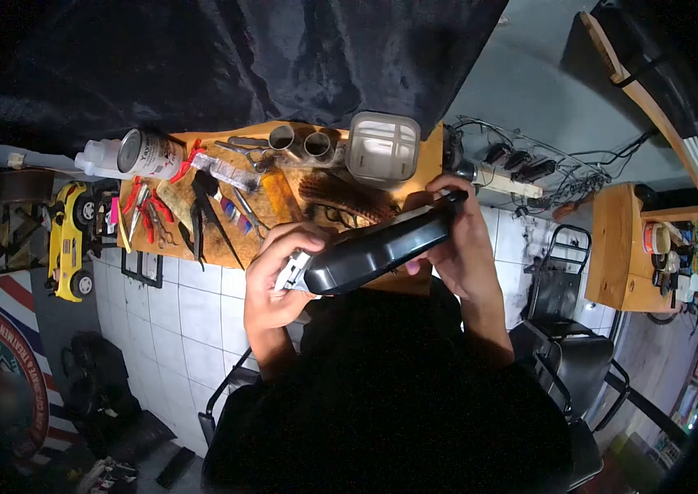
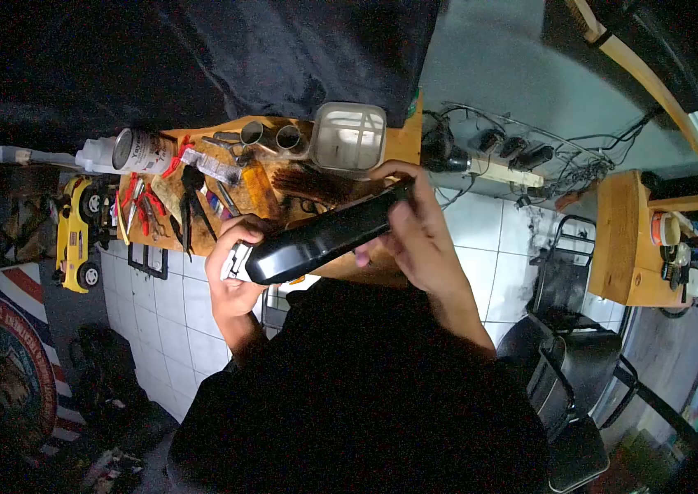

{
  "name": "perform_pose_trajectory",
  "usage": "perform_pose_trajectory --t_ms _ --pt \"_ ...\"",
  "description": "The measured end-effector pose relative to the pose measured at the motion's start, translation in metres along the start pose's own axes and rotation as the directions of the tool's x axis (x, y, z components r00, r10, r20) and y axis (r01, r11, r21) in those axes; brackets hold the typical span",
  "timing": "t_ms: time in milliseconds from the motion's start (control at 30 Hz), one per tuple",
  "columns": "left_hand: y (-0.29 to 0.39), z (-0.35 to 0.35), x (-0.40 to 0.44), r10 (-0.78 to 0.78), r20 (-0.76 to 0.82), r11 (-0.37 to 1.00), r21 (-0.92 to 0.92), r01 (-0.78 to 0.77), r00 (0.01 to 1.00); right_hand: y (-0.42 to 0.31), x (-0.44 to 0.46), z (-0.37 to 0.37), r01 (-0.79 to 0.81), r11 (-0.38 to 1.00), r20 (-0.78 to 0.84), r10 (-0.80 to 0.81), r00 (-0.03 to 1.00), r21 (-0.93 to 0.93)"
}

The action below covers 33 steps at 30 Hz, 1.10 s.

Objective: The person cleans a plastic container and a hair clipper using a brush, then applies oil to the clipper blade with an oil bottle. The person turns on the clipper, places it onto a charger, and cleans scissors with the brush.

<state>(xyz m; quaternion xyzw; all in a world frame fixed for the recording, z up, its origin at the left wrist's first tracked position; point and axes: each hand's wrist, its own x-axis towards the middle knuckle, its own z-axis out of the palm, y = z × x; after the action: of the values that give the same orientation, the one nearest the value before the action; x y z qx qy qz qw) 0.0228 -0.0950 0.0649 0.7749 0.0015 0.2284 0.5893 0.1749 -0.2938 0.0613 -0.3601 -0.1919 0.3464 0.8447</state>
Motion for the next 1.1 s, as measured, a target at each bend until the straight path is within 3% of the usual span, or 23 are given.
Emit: perform_pose_trajectory --t_ms 67,167,267,367,400,467,533,600,733,833,967,1100 --pt "0.002 -0.001 0.003 0.025 0.046 0.999 -0.049 -0.023 0.999 0.001 -0.002 -0.005 -0.005 0.978 0.024 0.01 1.0 -0.21" --pt "-0.002 0.002 0.003 0.066 0.067 0.997 -0.054 -0.062 0.996 0.003 0.0 -0.002 0.062 0.97 0.057 -0.05 0.997 -0.234" --pt "-0.005 0.006 0.008 0.153 0.044 0.983 -0.106 -0.148 0.987 0.003 -0.001 -0.002 0.051 0.989 0.063 -0.042 0.997 -0.14" --pt "-0.003 0.009 0.01 0.108 -0.006 0.987 -0.119 -0.108 0.994 0.005 -0.001 -0.003 0.093 0.989 0.065 -0.086 0.994 -0.113" --pt "-0.006 0.015 0.008 0.008 -0.06 0.974 -0.226 -0.022 0.998 0.007 -0.001 -0.004 0.12 0.986 0.072 -0.112 0.991 -0.118" --pt "-0.004 0.012 0.008 -0.131 -0.038 0.984 -0.127 0.125 0.991 0.009 -0.002 -0.002 0.151 0.986 0.04 -0.148 0.988 -0.073" --pt "-0.007 0.01 0.004 -0.281 0.028 0.923 -0.267 0.278 0.959 0.01 -0.002 -0.003 0.19 0.979 0.048 -0.188 0.981 -0.066" --pt "-0.02 0.011 -0.011 -0.395 0.193 0.684 -0.591 0.428 0.898 0.009 -0.001 -0.006 0.237 0.967 0.094 -0.228 0.969 -0.094" --pt "-0.03 0.019 -0.012 -0.286 0.061 0.787 -0.554 0.271 0.956 0.006 -0.003 -0.011 0.222 0.964 0.2 -0.191 0.961 -0.146" --pt "-0.015 0.025 -0.009 -0.43 -0.049 0.765 -0.55 0.335 0.902 0.005 -0.001 -0.008 0.249 0.944 0.199 -0.207 0.958 -0.216" --pt "-0.008 0.025 -0.005 -0.405 -0.135 0.787 -0.555 0.269 0.905 0.003 -0.009 -0.002 0.091 0.96 0.04 -0.083 0.996 -0.266" --pt "-0.003 0.036 0.002 -0.355 -0.257 0.781 -0.61 0.134 0.899 0.003 -0.009 0.0 0.065 0.931 0.024 -0.06 0.998 -0.358"
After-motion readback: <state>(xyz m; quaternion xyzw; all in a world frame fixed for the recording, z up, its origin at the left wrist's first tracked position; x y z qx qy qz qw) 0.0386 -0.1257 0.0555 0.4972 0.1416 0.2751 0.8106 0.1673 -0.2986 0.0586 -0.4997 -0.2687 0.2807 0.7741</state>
